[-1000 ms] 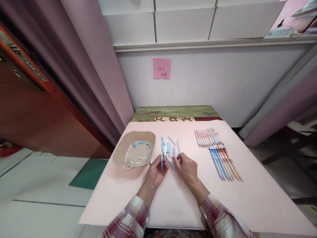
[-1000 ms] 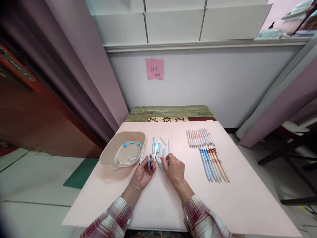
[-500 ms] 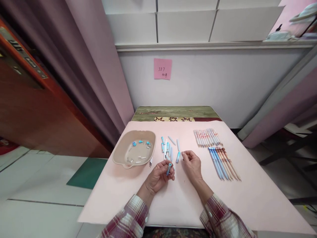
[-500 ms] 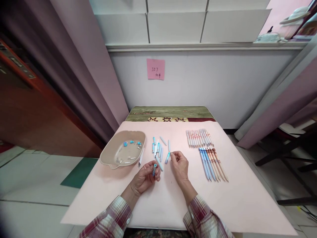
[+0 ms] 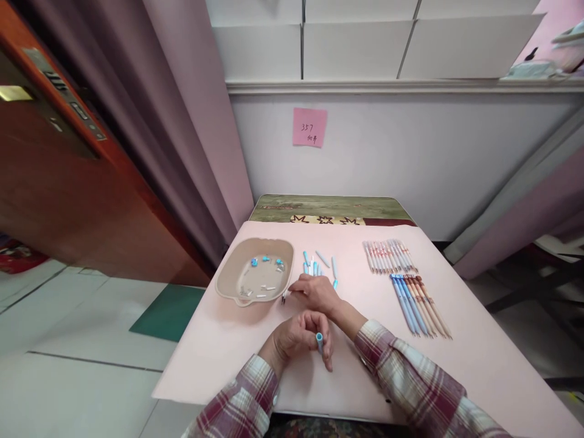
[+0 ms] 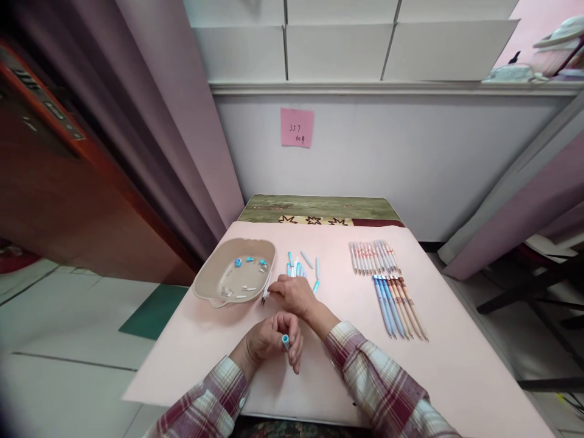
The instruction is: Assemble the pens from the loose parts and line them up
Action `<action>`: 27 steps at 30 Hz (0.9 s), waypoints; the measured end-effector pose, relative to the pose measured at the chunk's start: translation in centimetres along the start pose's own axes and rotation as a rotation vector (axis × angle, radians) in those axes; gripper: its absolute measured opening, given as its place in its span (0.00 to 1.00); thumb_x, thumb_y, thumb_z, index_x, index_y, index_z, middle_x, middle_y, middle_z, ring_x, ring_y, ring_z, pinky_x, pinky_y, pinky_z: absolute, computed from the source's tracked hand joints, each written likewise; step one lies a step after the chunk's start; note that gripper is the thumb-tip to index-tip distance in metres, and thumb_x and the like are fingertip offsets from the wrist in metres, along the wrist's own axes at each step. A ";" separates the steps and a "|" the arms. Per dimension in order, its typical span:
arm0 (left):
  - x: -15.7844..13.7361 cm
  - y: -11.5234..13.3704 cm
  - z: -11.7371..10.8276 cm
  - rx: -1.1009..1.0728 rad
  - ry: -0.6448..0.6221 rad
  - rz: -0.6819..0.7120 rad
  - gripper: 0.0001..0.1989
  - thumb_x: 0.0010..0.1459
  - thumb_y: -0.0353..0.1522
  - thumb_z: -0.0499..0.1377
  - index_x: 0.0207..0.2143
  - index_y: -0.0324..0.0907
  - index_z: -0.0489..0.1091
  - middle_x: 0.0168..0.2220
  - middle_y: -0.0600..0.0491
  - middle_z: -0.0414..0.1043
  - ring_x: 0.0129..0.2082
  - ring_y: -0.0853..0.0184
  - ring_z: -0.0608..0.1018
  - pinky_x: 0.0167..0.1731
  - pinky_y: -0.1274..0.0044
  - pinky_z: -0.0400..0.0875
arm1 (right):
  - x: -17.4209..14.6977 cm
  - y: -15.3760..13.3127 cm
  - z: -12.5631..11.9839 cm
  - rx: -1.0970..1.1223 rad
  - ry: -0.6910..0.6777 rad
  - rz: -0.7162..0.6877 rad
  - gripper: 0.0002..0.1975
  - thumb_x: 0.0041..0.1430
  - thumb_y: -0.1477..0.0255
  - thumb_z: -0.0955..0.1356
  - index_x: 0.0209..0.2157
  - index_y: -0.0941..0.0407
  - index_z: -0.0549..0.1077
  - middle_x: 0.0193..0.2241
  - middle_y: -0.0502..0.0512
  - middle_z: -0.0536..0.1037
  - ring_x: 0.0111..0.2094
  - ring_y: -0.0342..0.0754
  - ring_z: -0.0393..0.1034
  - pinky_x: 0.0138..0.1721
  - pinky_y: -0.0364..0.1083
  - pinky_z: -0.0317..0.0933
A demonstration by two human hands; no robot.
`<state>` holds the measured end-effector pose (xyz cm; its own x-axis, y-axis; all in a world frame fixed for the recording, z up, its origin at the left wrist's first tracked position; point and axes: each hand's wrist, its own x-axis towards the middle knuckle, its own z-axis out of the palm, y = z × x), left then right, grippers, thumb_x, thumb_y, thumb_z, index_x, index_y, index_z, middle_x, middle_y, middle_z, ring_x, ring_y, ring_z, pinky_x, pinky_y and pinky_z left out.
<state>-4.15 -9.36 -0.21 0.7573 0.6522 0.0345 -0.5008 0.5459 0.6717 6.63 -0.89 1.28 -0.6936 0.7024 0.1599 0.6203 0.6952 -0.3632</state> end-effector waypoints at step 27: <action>0.6 -0.6 -1.3 -0.058 0.008 0.122 0.09 0.47 0.30 0.67 0.31 0.35 0.72 0.25 0.47 0.76 0.27 0.61 0.78 0.34 0.64 0.73 | 4.2 -0.9 -0.6 -0.171 -0.109 0.609 0.12 0.56 0.78 0.66 0.41 0.62 0.77 0.38 0.68 0.80 0.41 0.55 0.76 0.37 0.46 0.66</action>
<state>-3.93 -8.66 -1.53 0.6857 0.7199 0.1075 -0.6127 0.4911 0.6192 3.36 1.53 2.84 -0.2261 0.9659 -0.1263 0.9584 0.1973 -0.2063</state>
